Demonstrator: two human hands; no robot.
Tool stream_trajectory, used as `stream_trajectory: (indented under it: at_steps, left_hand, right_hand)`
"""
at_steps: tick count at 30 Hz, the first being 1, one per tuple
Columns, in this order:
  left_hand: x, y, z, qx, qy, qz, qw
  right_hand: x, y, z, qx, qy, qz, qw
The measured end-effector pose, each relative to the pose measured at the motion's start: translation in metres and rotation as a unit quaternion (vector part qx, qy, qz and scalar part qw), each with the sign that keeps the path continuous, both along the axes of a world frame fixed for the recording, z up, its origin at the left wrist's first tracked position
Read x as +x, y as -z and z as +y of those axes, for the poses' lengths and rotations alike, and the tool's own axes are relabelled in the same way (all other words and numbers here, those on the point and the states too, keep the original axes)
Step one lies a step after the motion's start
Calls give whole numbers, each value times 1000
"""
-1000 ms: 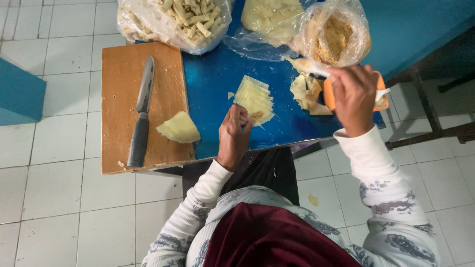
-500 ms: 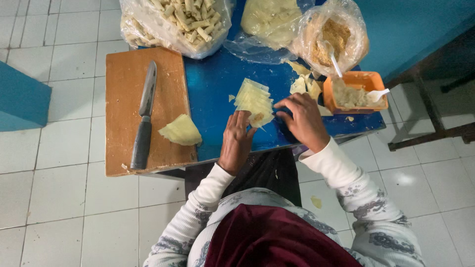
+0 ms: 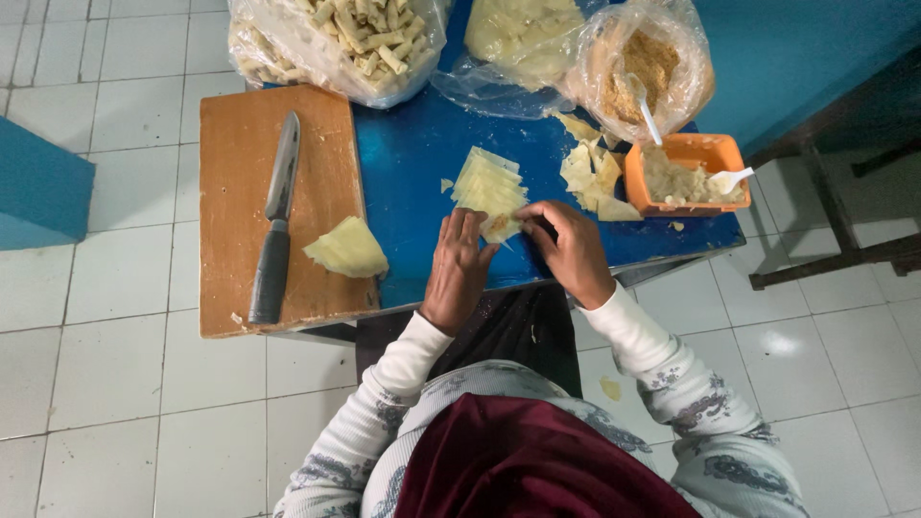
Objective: The person sits at a table and folds thin translucent wrapper sheets over a filling, pressing and stacking the folded packets on the table. They occasionally scoop brown powder from a plastic bag with a spoon and add it to the orange container of filling while continuing to fold wrappers.
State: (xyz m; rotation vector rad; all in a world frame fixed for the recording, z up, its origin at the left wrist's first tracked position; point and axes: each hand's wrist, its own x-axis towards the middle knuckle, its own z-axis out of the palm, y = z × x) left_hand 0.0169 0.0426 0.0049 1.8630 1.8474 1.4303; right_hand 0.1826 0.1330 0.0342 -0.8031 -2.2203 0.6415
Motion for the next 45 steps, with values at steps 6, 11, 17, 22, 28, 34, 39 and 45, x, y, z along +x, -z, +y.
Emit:
stream_trajectory:
  at_steps: [6,11,17,22,28,34,39,45]
  left_hand:
    - [0,0,1,6,2,21,1000]
    - [1,-1,0,6,0,19,1000]
    - [1,0,0,-6,-2,16,1000]
    - [1,0,1,-4,1,24,1000]
    - [1,2,2,11,6,37,999]
    - [1,2,2,9,9,41,999]
    - [0,-2,2,24,9,132,991]
    - [-2,-2,12,19,-25,71,997]
  right_hand:
    - [-3,-6,-1,8,-45,35,998]
    - [-3,-1,2,114,44,-30,992]
    - [-5,6,6,100,51,-52,992]
    - [-6,6,3,40,29,-3,999]
    - [-4,8,3,87,-39,-8,995]
    - [3,13,10,169,-84,-56,980]
    - [-1,17,22,222,-89,-79,968]
    - [-17,9,46,42,-104,-80,990]
